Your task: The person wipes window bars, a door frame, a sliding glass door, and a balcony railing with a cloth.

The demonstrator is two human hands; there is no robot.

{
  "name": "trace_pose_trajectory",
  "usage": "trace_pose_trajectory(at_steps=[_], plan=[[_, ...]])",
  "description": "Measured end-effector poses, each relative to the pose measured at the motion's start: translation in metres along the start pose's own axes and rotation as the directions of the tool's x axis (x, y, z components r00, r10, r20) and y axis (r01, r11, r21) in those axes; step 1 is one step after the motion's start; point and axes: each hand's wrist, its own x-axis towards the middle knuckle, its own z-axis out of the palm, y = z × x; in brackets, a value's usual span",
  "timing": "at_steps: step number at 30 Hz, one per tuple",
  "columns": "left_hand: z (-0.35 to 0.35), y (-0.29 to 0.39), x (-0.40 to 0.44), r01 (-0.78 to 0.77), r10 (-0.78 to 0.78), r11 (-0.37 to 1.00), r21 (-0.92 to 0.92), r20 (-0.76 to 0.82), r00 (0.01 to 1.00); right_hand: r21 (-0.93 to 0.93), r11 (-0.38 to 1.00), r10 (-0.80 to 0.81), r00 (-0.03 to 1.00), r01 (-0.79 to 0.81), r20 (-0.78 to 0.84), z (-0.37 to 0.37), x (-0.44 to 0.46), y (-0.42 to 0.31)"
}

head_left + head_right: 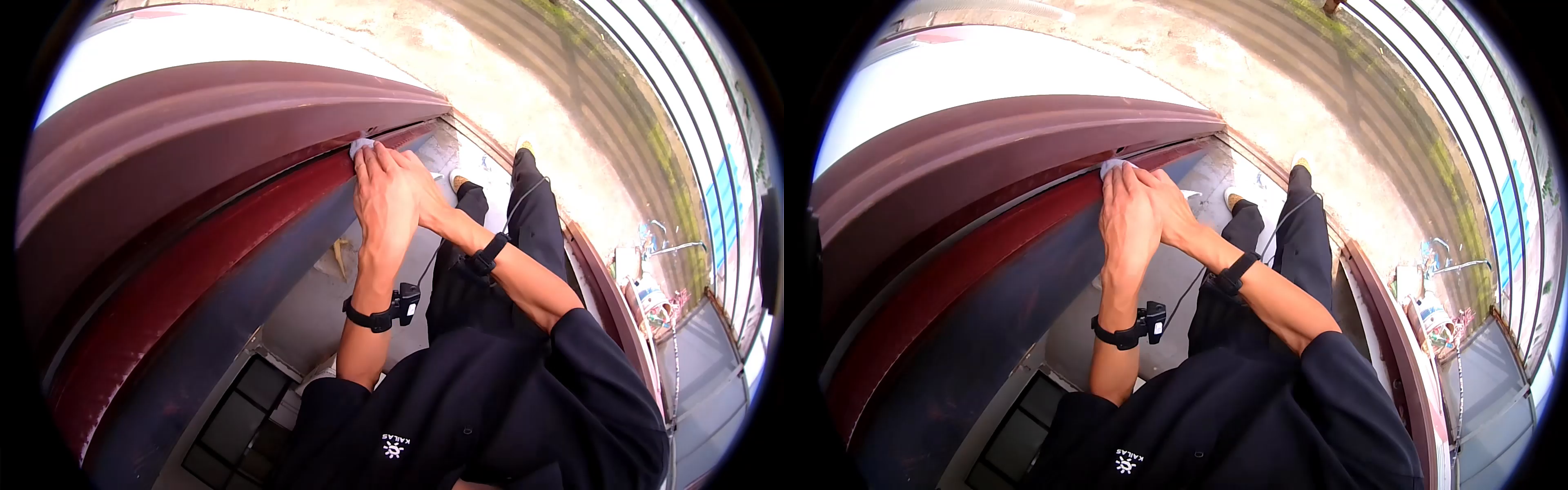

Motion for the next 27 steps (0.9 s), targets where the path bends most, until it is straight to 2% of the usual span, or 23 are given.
trace_pose_trajectory(at_steps=[1,3,4,7,9,12,15,17,20,21,22,23,25,26,27], plan=[[-0.013,0.002,-0.003,-0.004,0.004,1.000,-0.005,0.006,1.000,-0.003,1.000,0.007,1.000,-0.007,0.000,-0.003,0.003,-0.011],[-0.026,0.004,-0.003,0.001,-0.003,0.998,-0.071,-0.023,1.000,0.106,0.989,0.103,0.994,-0.107,0.044,-0.008,0.009,-0.021],[-0.026,0.005,-0.003,0.016,-0.016,0.999,-0.050,-0.003,1.000,0.146,0.988,0.045,0.999,-0.044,-0.003,-0.010,0.007,-0.018],[-0.012,0.012,0.003,-0.010,0.013,0.999,-0.045,0.065,0.998,0.189,0.981,0.057,0.998,-0.051,-0.026,-0.005,0.004,0.003],[0.012,0.007,0.014,-0.011,0.012,1.000,-0.024,0.051,0.999,0.183,0.982,0.058,0.998,-0.056,-0.005,-0.001,0.004,0.030],[0.051,0.004,0.033,0.066,-0.052,0.997,-0.049,0.239,0.970,0.214,0.965,0.153,0.988,-0.151,0.005,0.013,-0.003,0.071],[0.102,0.003,0.045,0.001,-0.008,1.000,0.029,0.250,0.968,0.236,0.954,0.195,0.981,-0.185,-0.022,0.029,-0.010,0.117],[0.135,-0.001,0.053,-0.023,0.002,0.997,0.076,0.256,0.967,0.320,0.925,0.222,0.975,-0.206,-0.012,0.044,-0.015,0.148],[0.164,-0.006,0.066,-0.001,0.006,1.000,-0.016,0.313,0.950,0.328,0.928,0.196,0.980,-0.176,-0.029,0.052,-0.018,0.180],[0.164,-0.006,0.062,0.004,-0.002,1.000,-0.006,0.324,0.946,0.324,0.934,0.172,0.985,-0.153,-0.032,0.053,-0.018,0.180],[0.162,-0.005,0.060,0.004,-0.006,1.000,0.007,0.301,0.954,0.289,0.933,0.223,0.975,-0.216,0.009,0.055,-0.016,0.178],[0.160,-0.004,0.062,-0.001,-0.004,1.000,0.018,0.267,0.964,0.291,0.933,0.218,0.976,-0.211,0.006,0.056,-0.017,0.172],[0.125,0.006,0.050,-0.006,-0.003,0.999,0.042,0.197,0.980,0.317,0.937,0.165,0.986,-0.146,-0.035,0.037,-0.012,0.143],[0.098,0.014,0.045,0.012,-0.019,0.999,0.035,0.204,0.979,0.343,0.916,0.193,0.978,-0.210,0.082,0.028,-0.011,0.127],[0.076,0.018,0.037,0.033,-0.039,0.999,0.029,0.218,0.975,0.343,0.932,0.117,0.993,-0.119,0.028,0.021,-0.011,0.108]])
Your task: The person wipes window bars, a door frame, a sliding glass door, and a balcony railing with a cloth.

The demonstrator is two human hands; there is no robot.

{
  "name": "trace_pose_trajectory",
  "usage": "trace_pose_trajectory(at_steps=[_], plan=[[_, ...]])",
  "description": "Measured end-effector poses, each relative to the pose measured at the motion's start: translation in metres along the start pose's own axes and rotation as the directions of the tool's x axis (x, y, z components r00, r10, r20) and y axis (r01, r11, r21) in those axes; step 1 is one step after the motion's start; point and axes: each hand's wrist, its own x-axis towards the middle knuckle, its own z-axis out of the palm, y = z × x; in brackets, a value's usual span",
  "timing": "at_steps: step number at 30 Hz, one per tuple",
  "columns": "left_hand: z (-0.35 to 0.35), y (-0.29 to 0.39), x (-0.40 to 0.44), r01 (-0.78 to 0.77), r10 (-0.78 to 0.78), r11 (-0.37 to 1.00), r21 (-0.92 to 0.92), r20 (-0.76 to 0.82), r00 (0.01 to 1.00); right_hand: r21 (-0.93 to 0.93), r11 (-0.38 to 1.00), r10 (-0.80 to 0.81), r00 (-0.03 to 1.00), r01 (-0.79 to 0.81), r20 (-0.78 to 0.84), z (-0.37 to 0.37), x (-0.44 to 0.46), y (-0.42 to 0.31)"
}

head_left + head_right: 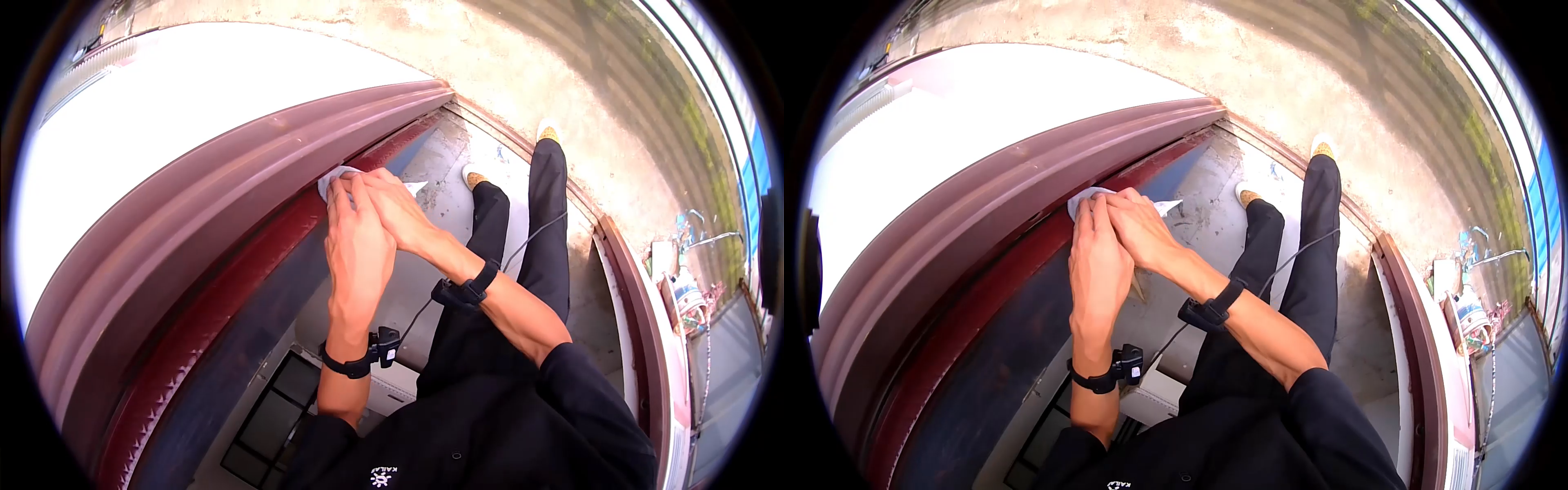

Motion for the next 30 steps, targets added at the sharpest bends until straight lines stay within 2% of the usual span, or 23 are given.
trace_pose_trajectory(at_steps=[2,4,7,12,14,15,16,19,20,22,25,26,28,30], plan=[[-0.021,-0.007,-0.019,-0.010,0.009,1.000,-0.017,-0.060,0.998,0.004,1.000,-0.018,0.995,0.019,-0.097,0.010,-0.003,-0.027],[-0.019,-0.011,-0.021,-0.023,0.019,0.998,-0.062,-0.066,0.998,-0.026,1.000,-0.001,0.996,-0.001,-0.087,0.011,-0.004,-0.031],[0.004,-0.007,-0.007,-0.052,0.055,0.997,0.057,-0.058,0.997,-0.014,0.999,0.042,0.994,-0.043,-0.100,0.007,-0.003,-0.015],[0.082,-0.022,0.036,-0.093,0.088,0.991,0.099,0.052,0.995,-0.051,0.987,0.146,0.979,-0.154,-0.139,0.018,-0.002,0.073],[0.109,-0.022,0.057,-0.079,0.065,0.988,0.130,0.111,0.992,-0.003,0.993,0.115,0.983,-0.117,-0.144,0.033,-0.001,0.124],[0.122,-0.021,0.067,-0.089,0.074,0.986,0.140,0.110,0.991,0.093,0.987,0.151,0.962,-0.133,-0.229,0.024,-0.004,0.125],[0.132,-0.020,0.075,-0.077,0.056,0.986,0.147,0.142,0.988,0.099,0.987,0.148,0.960,-0.128,-0.236,0.025,-0.003,0.139],[0.153,-0.023,0.093,-0.065,0.032,0.986,0.152,0.210,0.977,0.042,0.949,0.314,0.940,-0.311,-0.133,0.022,0.004,0.174],[0.159,-0.024,0.096,-0.069,0.033,0.988,0.140,0.243,0.970,0.042,0.950,0.313,0.940,-0.310,-0.136,0.021,0.004,0.178],[0.163,-0.026,0.093,-0.098,0.073,0.985,0.143,0.173,0.982,0.057,0.949,0.315,0.943,-0.310,-0.110,0.015,0.004,0.177],[0.145,-0.024,0.077,-0.039,0.026,0.997,0.061,0.196,0.980,-0.004,0.967,0.254,0.964,-0.256,-0.078,0.012,-0.005,0.151],[0.134,-0.022,0.067,-0.049,0.039,0.996,0.068,0.143,0.989,0.016,0.984,0.177,0.972,-0.177,-0.156,0.015,-0.010,0.137],[0.115,-0.022,0.053,-0.065,0.058,0.995,0.072,0.096,0.994,0.051,0.995,0.094,0.989,-0.089,-0.110,0.016,-0.010,0.117],[0.100,-0.027,0.044,-0.111,0.113,0.993,-0.031,0.054,0.992,0.020,0.993,0.115,0.983,-0.113,-0.144,0.023,-0.012,0.109]])
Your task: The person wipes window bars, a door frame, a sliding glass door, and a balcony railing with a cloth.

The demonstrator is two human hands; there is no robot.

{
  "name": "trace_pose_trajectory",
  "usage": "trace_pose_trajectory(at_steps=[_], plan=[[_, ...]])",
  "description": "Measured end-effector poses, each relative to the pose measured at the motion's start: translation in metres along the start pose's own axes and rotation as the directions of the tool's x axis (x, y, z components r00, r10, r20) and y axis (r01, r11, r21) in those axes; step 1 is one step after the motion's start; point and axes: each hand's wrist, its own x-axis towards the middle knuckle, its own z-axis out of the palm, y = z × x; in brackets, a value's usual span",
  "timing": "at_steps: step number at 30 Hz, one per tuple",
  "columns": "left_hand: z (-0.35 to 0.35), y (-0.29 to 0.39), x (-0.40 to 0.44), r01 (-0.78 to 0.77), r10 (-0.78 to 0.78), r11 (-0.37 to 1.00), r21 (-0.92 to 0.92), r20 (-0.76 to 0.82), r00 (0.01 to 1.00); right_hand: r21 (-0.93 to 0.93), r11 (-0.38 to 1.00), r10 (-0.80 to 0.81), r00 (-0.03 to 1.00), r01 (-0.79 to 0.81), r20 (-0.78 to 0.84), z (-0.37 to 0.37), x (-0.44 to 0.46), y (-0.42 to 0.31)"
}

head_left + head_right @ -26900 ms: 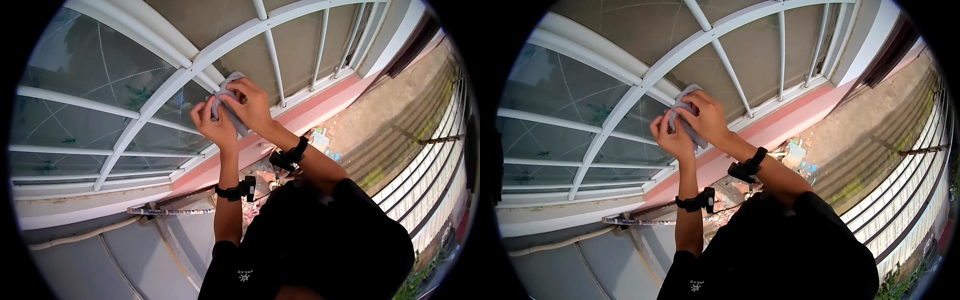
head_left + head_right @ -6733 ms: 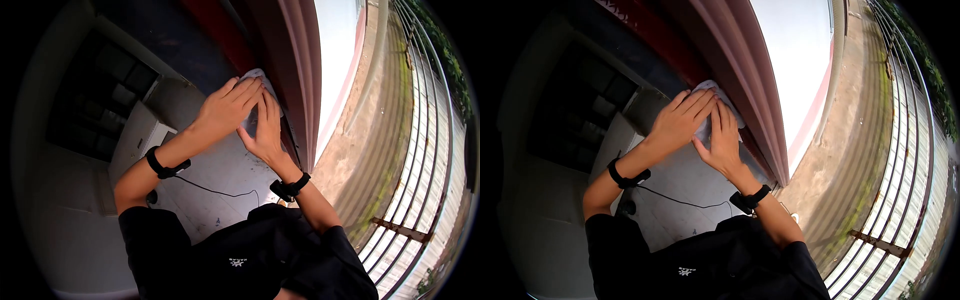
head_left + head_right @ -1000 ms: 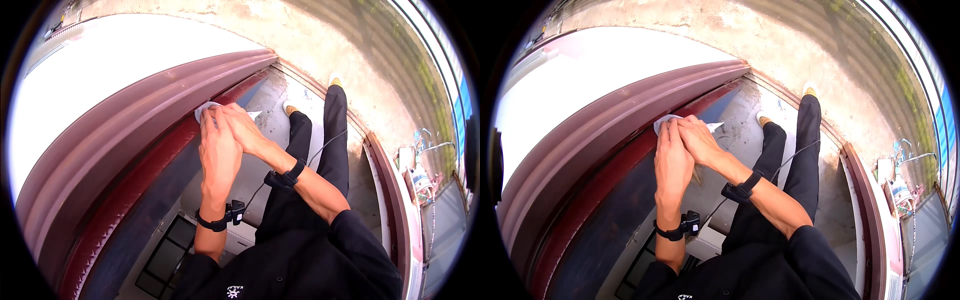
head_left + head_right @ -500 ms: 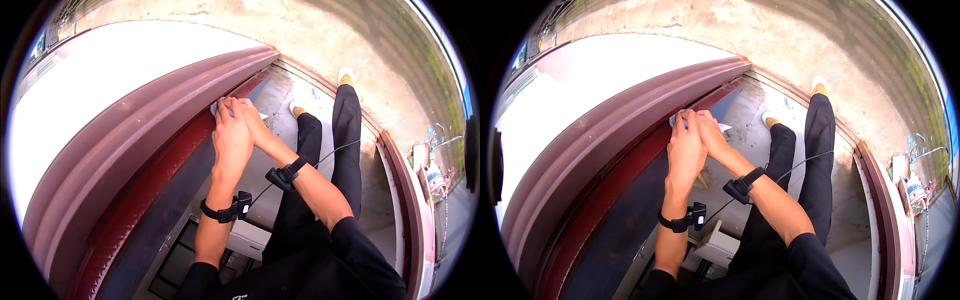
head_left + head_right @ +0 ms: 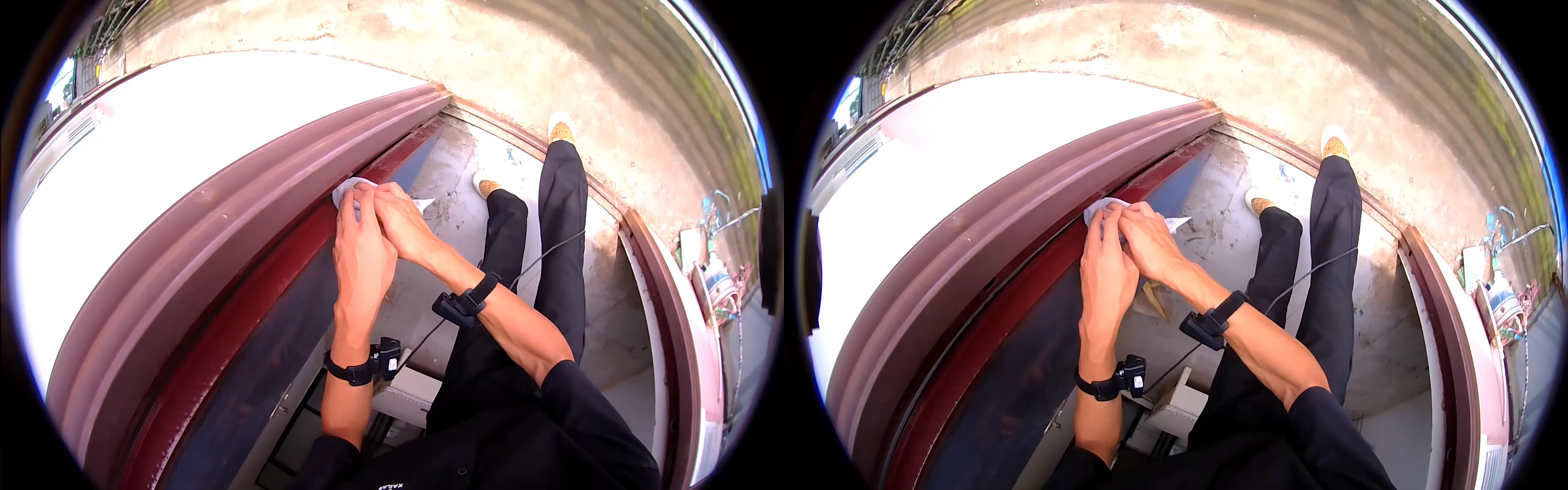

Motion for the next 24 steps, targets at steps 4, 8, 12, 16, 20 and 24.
trace_pose_trajectory(at_steps=[4,8,12,16,20,24], plan=[[0.018,-0.001,0.006,-0.014,0.015,0.998,0.063,-0.030,0.999,0.088,0.992,0.095,0.995,-0.095,0.013,-0.003,0.001,0.001],[0.061,-0.007,0.037,0.018,-0.017,0.999,-0.031,0.033,0.999,-0.029,0.994,0.107,0.993,-0.108,-0.042,-0.005,0.008,0.042],[0.126,-0.014,0.073,-0.017,0.017,0.998,-0.056,0.016,1.000,0.078,0.974,0.215,0.975,-0.211,-0.054,0.002,0.012,0.121],[0.175,-0.035,0.103,-0.063,0.063,0.998,0.000,0.040,0.997,-0.048,0.987,0.148,0.983,-0.154,-0.109,0.010,0.022,0.193],[0.161,-0.035,0.107,0.060,-0.047,0.997,-0.053,0.225,0.973,-0.133,0.973,0.193,0.981,-0.190,0.016,0.004,0.019,0.183],[0.117,-0.014,0.073,-0.010,0.010,1.000,-0.004,0.074,0.997,0.001,0.995,0.101,0.994,-0.101,-0.036,-0.002,0.012,0.123]])
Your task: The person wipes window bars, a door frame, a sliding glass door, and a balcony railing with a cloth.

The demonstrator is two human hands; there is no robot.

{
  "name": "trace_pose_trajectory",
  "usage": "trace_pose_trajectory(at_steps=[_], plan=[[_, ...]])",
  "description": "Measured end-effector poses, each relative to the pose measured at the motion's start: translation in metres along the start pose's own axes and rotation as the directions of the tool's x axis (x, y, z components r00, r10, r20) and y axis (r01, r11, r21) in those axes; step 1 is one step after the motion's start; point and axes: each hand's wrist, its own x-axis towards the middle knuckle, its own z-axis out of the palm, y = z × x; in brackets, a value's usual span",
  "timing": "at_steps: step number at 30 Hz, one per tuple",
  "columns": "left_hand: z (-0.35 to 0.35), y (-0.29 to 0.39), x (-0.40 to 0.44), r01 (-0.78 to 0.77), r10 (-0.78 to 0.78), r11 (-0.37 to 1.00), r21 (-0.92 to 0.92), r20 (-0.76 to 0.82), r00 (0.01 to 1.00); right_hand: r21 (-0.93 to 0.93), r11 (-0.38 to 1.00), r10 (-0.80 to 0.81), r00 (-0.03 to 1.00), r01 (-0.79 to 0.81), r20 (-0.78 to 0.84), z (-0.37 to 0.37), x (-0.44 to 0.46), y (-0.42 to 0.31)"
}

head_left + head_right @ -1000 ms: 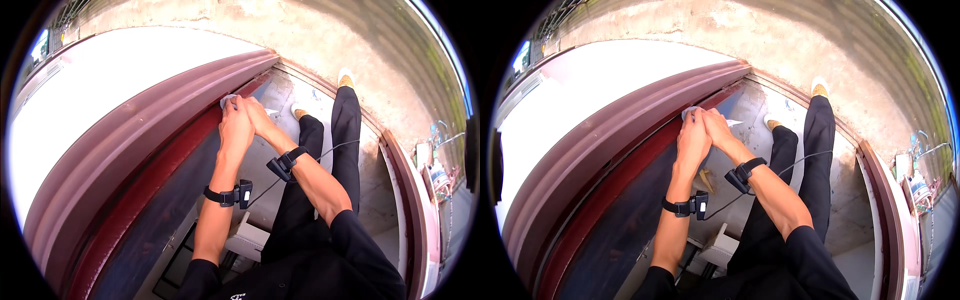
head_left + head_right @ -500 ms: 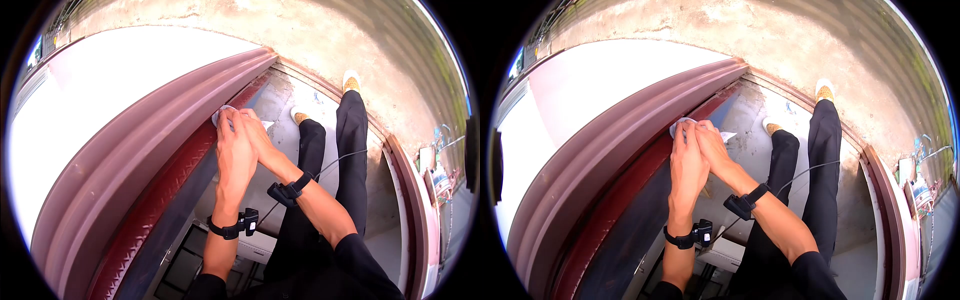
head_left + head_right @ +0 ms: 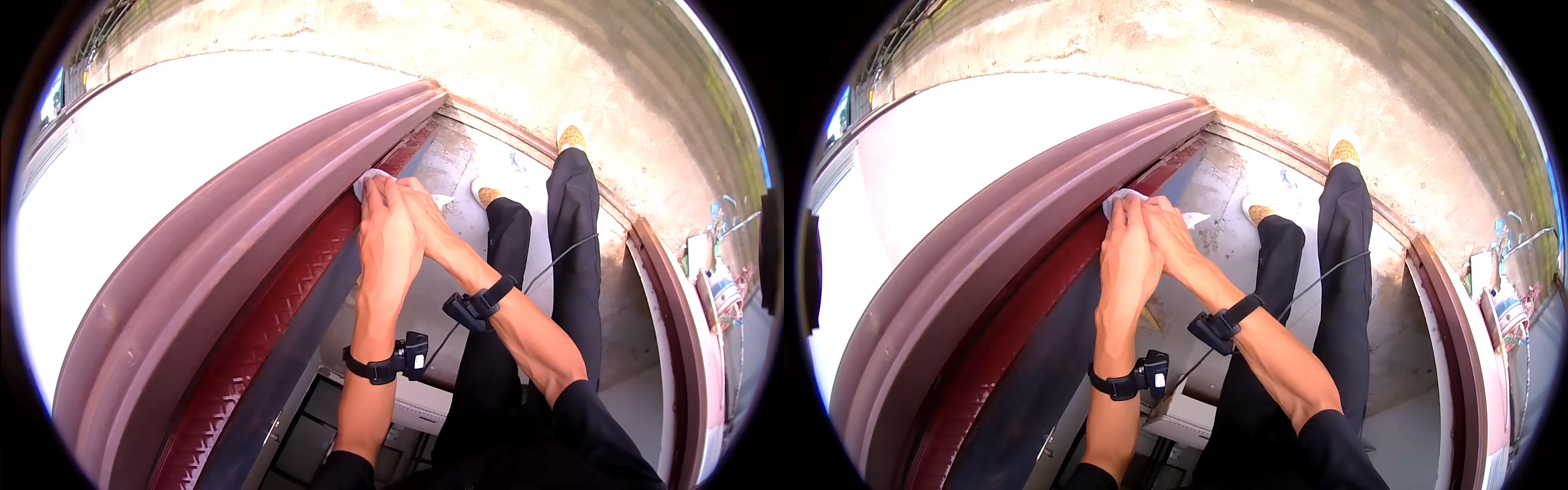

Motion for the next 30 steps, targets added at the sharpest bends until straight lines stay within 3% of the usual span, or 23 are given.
trace_pose_trajectory(at_steps=[6,11,15,17,18,21,22,24,30], plan=[[-0.005,0.001,-0.003,0.009,-0.018,0.986,-0.167,-0.049,0.999,-0.009,1.000,0.007,0.999,-0.007,0.035,0.001,-0.002,-0.004],[0.042,-0.007,0.045,0.095,-0.077,0.970,-0.222,0.088,0.993,-0.074,0.996,0.054,0.998,-0.052,0.021,0.001,0.015,0.061],[0.109,-0.028,0.079,0.101,-0.081,0.969,-0.223,0.101,0.992,-0.154,0.982,0.102,0.993,-0.109,-0.057,0.006,0.027,0.116],[0.143,-0.039,0.088,-0.019,0.014,0.993,-0.118,-0.038,0.999,-0.140,0.975,0.168,0.985,-0.171,-0.035,0.005,0.034,0.130],[0.147,-0.040,0.092,-0.012,0.009,0.994,-0.112,-0.030,1.000,-0.134,0.964,0.230,0.973,-0.231,-0.022,0.006,0.034,0.137],[0.154,-0.040,0.105,-0.043,0.045,0.995,-0.085,0.024,0.999,-0.164,0.971,0.164,0.983,-0.175,-0.078,0.004,0.037,0.149],[0.157,-0.037,0.109,0.022,-0.017,0.994,-0.107,0.053,0.998,-0.161,0.971,0.164,0.983,-0.174,-0.079,0.003,0.040,0.150],[0.157,-0.037,0.111,0.095,-0.085,0.988,-0.121,0.090,0.992,-0.205,0.945,0.254,0.967,-0.254,-0.026,-0.001,0.043,0.143],[0.103,-0.018,0.104,0.190,-0.136,0.956,-0.225,0.233,0.963,-0.352,0.908,0.293,0.945,-0.228,0.145,-0.030,0.050,0.108]])
